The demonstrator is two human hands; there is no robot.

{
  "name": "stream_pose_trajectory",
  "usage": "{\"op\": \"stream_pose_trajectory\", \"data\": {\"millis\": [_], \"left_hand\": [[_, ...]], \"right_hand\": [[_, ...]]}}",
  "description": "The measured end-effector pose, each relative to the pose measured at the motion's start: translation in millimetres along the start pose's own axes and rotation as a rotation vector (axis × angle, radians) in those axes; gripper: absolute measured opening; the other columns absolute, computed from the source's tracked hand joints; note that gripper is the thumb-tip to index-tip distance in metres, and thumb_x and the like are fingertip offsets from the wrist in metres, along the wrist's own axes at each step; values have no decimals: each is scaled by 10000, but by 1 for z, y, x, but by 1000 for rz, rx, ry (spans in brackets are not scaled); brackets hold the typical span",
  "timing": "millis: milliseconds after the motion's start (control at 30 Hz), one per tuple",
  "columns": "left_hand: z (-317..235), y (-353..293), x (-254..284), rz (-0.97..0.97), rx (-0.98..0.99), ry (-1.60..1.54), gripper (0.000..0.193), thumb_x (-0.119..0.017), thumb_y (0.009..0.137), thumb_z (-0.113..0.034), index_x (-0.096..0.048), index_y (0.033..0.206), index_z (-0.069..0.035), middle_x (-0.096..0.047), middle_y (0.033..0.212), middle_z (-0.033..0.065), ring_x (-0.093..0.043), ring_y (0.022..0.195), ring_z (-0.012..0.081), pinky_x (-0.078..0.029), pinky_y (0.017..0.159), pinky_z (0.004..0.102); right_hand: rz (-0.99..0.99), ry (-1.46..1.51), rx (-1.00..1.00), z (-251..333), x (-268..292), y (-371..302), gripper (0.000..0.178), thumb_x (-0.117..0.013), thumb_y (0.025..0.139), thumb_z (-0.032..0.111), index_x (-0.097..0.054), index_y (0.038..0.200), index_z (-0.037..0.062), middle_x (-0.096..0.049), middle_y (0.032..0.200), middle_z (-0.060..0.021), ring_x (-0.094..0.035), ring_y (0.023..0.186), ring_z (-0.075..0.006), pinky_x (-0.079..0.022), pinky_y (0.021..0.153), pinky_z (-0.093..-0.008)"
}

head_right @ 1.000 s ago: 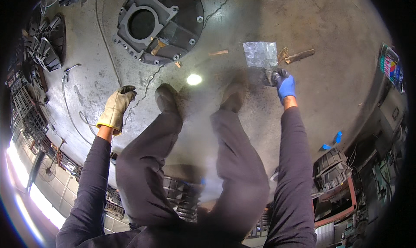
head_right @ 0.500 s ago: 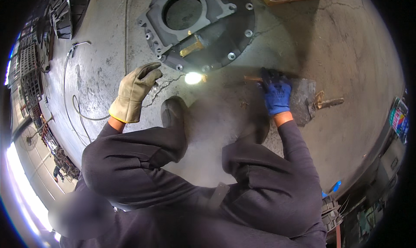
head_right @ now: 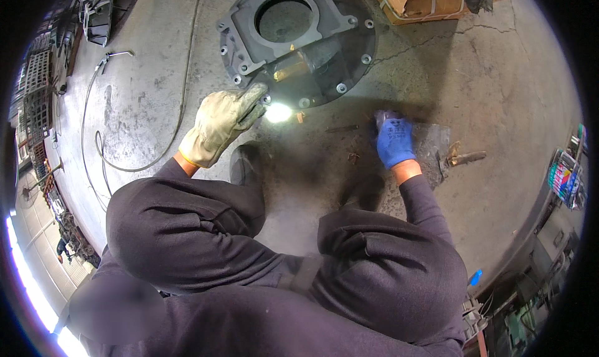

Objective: The person uses a scraper to remove residue from a metal plate and a large metal housing. They repeatedly scrape the surfaces, wipe with a cloth, and reposition the parts to access different areas.

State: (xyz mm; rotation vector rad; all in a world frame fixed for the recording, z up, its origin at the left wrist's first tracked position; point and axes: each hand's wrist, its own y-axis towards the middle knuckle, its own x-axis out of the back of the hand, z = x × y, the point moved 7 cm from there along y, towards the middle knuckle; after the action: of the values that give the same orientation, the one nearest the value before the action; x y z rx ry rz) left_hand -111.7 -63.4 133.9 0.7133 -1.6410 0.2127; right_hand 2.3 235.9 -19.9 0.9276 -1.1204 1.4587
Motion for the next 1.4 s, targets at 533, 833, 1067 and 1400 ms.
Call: {"op": "stream_pose_trajectory", "data": {"millis": [533,833,1067,1400], "left_hand": [[25,-65,-106,579,980,-1152,404,-781,937,-340,-727,1253,-94,-751,1112,-2,-642,979,70,-519,881,289],[8,-26,-133,698,326,-663,370,-540,1041,-235,-620,1371,-89,-667,1350,103,-634,1220,226,-506,1008,346],[23,-40,-133,500,677,-1446,371,-501,1067,-201,-596,1395,-56,-663,1352,93,-623,1231,199,-497,1044,337],[23,-35,-118,486,1143,-1346,141,-742,932,-207,-737,1021,-96,-656,901,-59,-599,848,73,-489,757,281]], "right_hand": [[-21,748,-45,134,27,26,184,-773,892,201,-683,955,52,-714,835,-167,-714,730,-353,-548,646,-396],[-202,269,290,163,35,49,122,-759,891,176,-689,912,78,-700,775,-154,-674,665,-373,-506,585,-454],[-220,199,258,161,33,45,180,-720,896,181,-684,1050,95,-680,874,-130,-626,724,-355,-469,654,-462],[-112,238,396,169,16,40,371,-634,921,325,-594,1205,90,-639,998,-165,-595,865,-327,-414,757,-481]]}}
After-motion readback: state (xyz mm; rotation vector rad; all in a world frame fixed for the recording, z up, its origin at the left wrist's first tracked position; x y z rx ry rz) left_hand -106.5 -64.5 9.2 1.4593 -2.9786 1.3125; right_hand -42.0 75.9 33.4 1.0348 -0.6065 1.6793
